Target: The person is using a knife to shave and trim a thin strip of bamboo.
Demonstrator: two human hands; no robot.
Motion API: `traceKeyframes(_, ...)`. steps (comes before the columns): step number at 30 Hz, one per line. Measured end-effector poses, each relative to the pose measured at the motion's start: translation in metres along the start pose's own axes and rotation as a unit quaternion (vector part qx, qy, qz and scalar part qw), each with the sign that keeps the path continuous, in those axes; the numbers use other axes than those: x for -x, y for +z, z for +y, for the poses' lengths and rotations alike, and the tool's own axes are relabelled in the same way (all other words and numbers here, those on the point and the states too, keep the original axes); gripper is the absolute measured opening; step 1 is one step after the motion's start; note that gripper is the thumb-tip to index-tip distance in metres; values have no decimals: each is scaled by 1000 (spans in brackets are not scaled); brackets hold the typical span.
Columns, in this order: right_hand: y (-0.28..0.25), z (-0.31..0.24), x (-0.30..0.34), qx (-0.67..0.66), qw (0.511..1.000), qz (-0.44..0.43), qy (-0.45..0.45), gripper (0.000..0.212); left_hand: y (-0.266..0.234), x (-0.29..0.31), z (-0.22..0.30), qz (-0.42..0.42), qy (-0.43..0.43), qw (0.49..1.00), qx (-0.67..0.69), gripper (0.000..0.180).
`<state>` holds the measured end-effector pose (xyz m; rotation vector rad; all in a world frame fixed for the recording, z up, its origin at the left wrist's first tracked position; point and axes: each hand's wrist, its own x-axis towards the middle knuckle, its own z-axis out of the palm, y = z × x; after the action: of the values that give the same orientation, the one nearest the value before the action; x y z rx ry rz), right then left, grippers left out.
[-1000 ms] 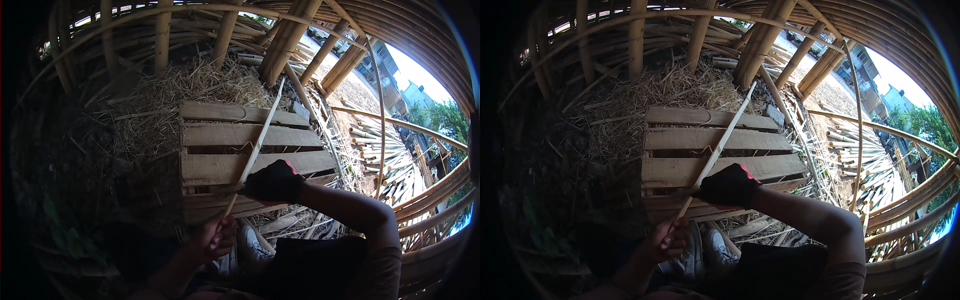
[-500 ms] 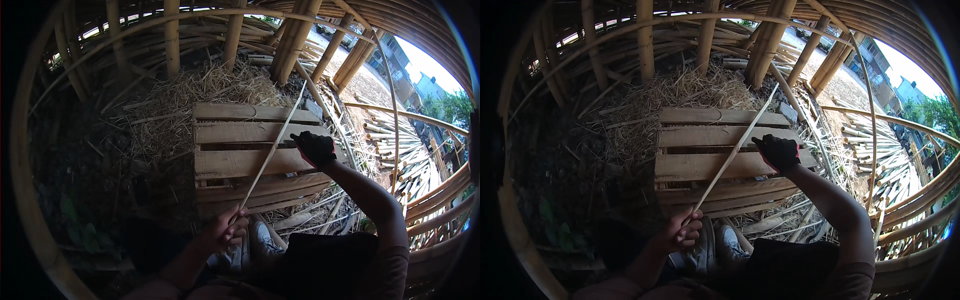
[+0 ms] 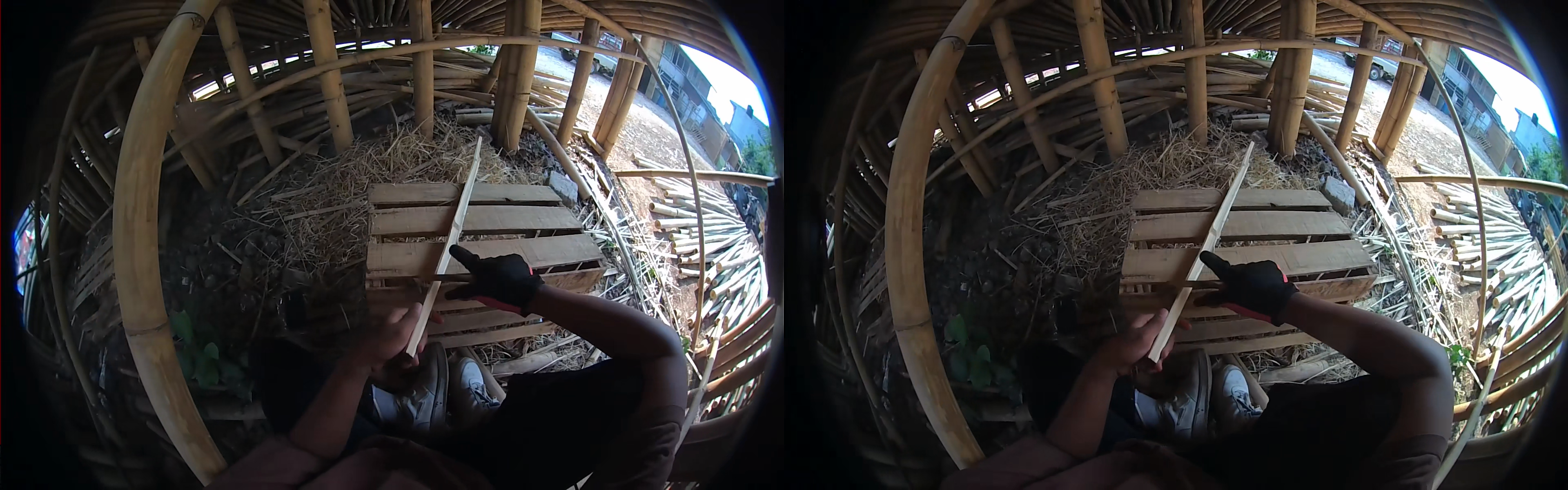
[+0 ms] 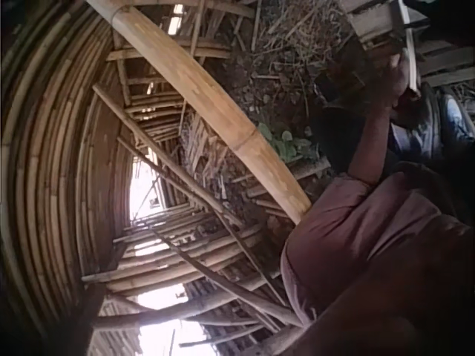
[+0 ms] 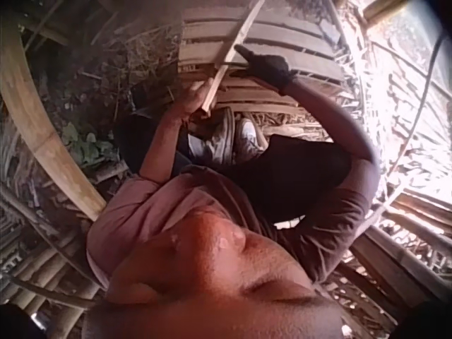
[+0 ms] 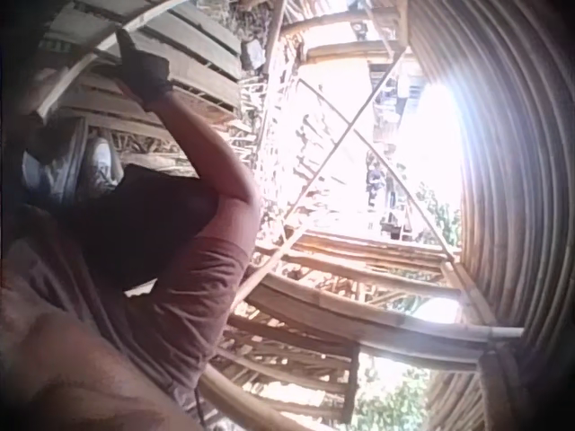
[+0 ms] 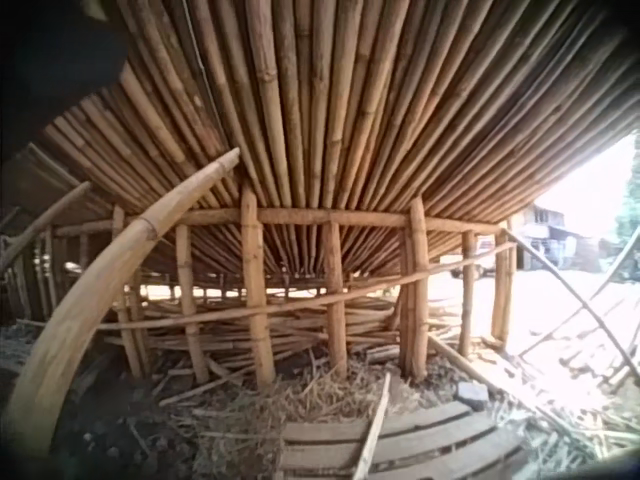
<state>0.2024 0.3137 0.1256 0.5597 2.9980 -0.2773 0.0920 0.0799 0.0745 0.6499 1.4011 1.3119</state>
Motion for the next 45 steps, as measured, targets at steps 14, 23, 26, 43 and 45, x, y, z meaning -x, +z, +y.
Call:
traceKeyframes(14,46,27,6,-6,986,22,-165,62,-56,-81,-20,417,333,649,-542,28)
traceKeyframes(23,11,12,-4,76,981,2,-178,63,-49,-100,-20,463,425,626,-463,28)
traceKeyframes(26,-1,0,-18,106,969,13,-222,61,-56,-99,-22,471,419,622,-464,31)
traceKeyframes(43,-23,-22,-57,157,957,40,-239,60,-87,-108,5,376,406,674,-489,38)
traceKeyframes(45,-28,-21,-56,152,960,34,-232,61,-94,-110,5,342,408,700,-476,42)
